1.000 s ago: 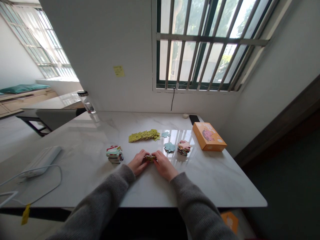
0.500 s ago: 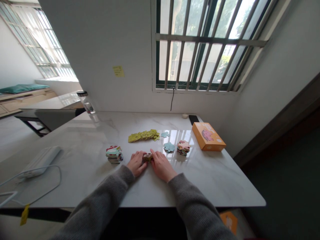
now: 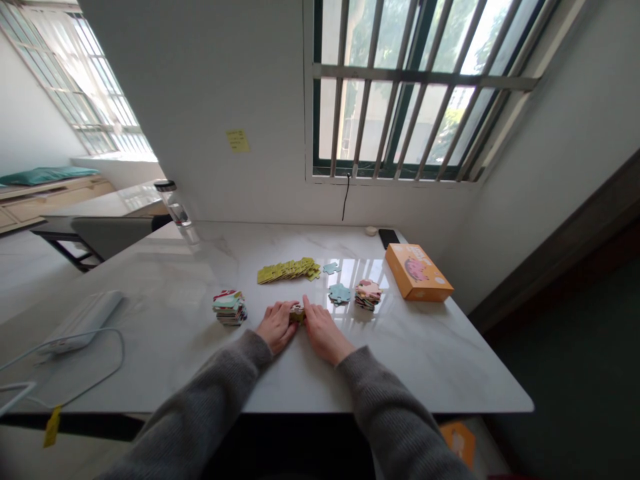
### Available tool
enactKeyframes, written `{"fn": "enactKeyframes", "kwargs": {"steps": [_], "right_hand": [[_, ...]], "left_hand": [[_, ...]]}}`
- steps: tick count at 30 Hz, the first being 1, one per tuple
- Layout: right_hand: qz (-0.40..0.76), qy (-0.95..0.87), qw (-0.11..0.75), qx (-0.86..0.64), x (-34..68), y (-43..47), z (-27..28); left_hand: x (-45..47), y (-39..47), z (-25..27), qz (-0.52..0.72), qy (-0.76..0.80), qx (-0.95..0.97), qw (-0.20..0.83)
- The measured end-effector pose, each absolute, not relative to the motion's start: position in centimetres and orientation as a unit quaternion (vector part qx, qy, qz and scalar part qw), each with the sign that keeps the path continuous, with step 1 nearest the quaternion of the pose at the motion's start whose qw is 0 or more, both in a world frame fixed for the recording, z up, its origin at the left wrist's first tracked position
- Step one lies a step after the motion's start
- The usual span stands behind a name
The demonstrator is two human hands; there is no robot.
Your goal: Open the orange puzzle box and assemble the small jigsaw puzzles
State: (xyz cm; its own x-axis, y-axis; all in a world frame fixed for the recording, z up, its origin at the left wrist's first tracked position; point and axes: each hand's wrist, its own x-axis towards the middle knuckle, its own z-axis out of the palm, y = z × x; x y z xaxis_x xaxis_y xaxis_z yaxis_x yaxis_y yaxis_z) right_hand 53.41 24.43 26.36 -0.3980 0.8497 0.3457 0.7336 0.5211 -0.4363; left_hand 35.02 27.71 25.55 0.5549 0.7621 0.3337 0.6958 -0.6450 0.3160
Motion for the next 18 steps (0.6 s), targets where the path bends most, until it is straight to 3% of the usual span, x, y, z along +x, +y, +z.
{"fn": "enactKeyframes", "kwargs": {"steps": [7,18], "right_hand": [[0.161,-0.808,0.329,-0.462,53.14,24.74,26.17],[0.166,-0.79,0.343,-0.481,53.17,24.42,26.45]], "left_hand": [[34.99,27.89,25.4,0.223,0.405,0.881,0.103],[34.81,27.66,25.46,0.214,0.405,0.88,0.127]]}}
